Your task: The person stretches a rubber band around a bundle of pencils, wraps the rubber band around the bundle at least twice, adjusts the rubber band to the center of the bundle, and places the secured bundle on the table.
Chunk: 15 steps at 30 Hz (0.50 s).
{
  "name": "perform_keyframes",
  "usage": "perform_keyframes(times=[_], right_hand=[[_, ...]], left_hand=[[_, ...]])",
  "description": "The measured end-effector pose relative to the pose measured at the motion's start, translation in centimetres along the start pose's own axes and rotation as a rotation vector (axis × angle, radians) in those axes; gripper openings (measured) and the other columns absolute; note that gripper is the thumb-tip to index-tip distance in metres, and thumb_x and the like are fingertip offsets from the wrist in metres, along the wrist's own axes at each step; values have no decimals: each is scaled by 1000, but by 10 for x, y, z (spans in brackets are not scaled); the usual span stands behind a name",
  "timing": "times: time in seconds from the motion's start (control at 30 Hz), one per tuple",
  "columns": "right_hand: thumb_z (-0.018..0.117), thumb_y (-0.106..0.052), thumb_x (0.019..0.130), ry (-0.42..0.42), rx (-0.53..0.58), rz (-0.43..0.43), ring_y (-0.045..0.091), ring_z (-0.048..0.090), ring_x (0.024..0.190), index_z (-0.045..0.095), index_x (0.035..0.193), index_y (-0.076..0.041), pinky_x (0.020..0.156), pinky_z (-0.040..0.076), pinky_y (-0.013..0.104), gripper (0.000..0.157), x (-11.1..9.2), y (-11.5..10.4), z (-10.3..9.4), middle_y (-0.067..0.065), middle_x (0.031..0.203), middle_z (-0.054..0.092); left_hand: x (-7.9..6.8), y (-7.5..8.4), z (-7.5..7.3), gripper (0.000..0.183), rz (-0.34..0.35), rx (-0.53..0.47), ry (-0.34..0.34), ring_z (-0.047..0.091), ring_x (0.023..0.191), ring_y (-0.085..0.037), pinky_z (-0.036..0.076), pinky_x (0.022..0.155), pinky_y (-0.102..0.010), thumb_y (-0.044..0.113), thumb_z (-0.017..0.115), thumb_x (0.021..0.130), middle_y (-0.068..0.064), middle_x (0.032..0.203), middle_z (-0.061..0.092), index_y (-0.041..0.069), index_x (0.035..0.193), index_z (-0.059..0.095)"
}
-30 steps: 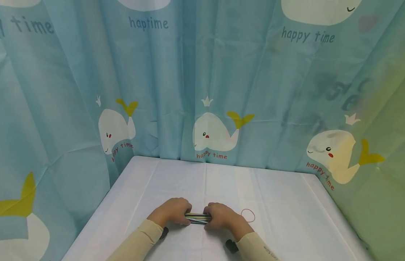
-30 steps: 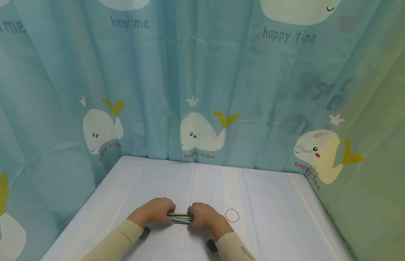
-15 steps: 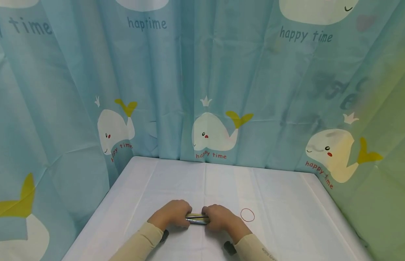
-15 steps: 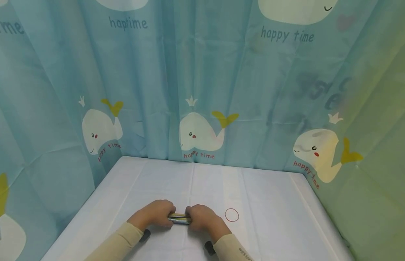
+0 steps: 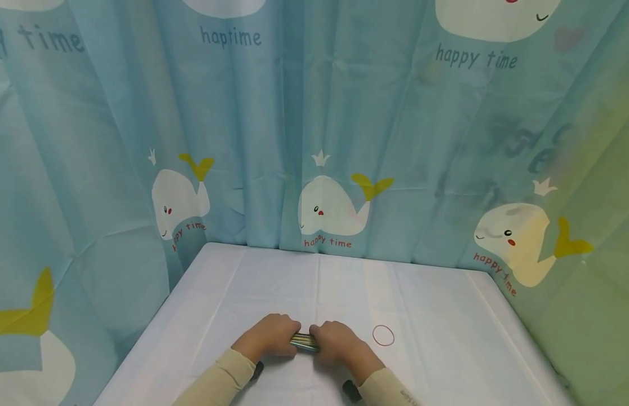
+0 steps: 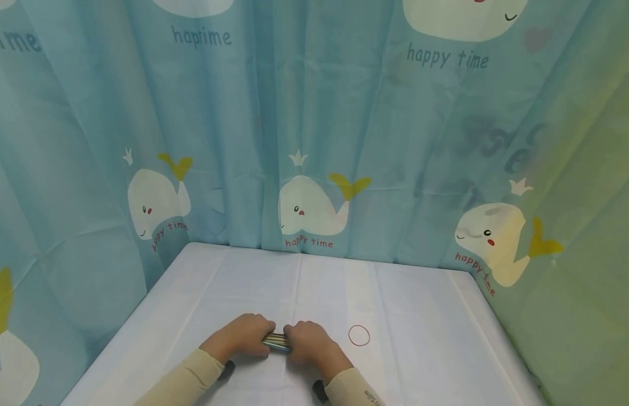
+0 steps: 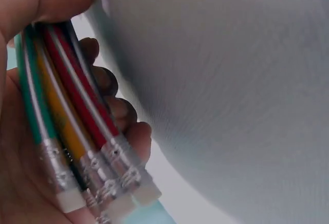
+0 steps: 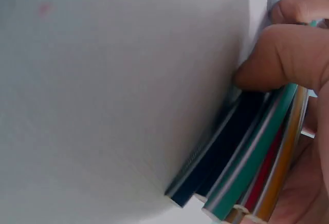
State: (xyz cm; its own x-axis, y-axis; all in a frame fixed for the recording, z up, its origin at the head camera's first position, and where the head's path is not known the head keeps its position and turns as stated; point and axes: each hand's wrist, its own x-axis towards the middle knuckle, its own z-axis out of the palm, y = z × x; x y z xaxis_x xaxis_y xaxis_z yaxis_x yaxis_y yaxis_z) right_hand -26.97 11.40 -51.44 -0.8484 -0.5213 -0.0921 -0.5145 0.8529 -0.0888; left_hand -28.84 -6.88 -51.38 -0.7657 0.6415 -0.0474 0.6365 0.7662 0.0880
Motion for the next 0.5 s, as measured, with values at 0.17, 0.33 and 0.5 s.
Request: perform_keyframes(times=[0.17, 0.33, 0.5], right_hand=[[67, -22, 60, 35, -39, -19, 10, 40, 49, 51, 80, -20, 48, 35, 28, 26, -1, -2, 1, -11, 58, 43], [67, -23, 60, 116, -94, -39, 10, 40, 50, 49, 81, -20, 50, 37, 29, 28, -3, 0, -2, -10, 61, 45], [67, -21, 66, 247, -216, -33, 13, 39, 47, 49, 84, -17, 45, 35, 31, 25, -4, 3, -12, -6, 61, 47]], left_hand=[[0, 0, 3, 20, 13, 31, 27, 39, 48, -9, 34, 48, -29, 32, 68, 66, 11, 56, 43, 20, 68, 51], [0, 2, -5, 18, 35, 79, 92, 38, 46, -9, 34, 46, -29, 31, 67, 68, 11, 54, 43, 20, 68, 53], [2, 4, -19, 29, 93, 163, 238, 38, 43, -9, 34, 44, -29, 44, 69, 71, 10, 52, 43, 20, 69, 53]])
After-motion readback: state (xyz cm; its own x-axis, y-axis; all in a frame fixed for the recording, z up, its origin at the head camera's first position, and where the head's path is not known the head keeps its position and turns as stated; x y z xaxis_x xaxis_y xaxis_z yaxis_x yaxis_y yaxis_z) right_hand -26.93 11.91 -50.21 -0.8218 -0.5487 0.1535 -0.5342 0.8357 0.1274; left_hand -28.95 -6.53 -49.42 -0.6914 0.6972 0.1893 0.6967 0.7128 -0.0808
